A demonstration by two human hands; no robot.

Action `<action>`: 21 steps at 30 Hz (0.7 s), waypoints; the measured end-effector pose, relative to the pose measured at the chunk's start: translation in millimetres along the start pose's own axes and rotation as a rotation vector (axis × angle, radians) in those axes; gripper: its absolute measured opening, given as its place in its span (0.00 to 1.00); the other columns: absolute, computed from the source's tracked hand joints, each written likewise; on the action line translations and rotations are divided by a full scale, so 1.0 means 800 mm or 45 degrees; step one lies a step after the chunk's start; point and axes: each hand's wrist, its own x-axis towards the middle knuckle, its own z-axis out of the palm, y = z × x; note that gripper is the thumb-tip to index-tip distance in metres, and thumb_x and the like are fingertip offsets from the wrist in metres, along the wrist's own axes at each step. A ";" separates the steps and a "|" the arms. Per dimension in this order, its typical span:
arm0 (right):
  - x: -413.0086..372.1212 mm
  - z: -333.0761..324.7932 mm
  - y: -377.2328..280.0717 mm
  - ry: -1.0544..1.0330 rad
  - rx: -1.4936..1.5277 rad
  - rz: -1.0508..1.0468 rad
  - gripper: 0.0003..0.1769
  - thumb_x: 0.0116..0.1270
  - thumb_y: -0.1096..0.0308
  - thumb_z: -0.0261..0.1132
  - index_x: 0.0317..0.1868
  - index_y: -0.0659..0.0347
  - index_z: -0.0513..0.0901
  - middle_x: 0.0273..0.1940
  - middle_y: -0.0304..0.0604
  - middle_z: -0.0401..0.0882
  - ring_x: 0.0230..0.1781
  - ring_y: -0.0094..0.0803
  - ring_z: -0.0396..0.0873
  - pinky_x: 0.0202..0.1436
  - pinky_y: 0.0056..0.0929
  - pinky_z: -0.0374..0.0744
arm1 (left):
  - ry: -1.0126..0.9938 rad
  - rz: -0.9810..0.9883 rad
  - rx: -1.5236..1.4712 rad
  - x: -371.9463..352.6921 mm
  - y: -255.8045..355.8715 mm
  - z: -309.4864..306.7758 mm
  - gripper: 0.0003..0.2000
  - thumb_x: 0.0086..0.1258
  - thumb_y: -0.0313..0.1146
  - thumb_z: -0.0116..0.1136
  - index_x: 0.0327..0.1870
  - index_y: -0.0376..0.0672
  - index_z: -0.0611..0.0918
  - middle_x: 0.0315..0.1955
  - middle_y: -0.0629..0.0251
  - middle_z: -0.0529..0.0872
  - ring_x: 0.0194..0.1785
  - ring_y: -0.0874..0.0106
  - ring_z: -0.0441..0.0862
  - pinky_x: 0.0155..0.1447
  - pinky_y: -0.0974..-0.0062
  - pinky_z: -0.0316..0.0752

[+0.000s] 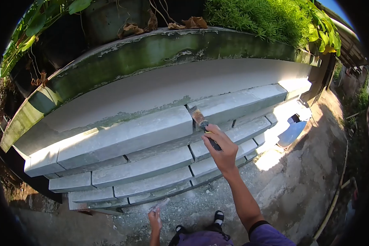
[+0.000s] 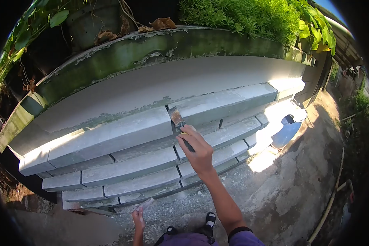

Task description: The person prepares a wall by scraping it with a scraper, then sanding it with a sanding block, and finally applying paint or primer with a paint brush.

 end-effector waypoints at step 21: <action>0.016 -0.053 0.079 -0.115 0.311 -0.010 0.09 0.56 0.82 0.73 0.38 0.68 0.85 0.47 0.51 0.85 0.55 0.45 0.83 0.57 0.36 0.83 | 0.120 -0.012 -0.027 -0.040 0.017 0.101 0.11 0.74 0.33 0.56 0.38 0.31 0.83 0.27 0.73 0.79 0.33 0.82 0.69 0.36 0.77 0.65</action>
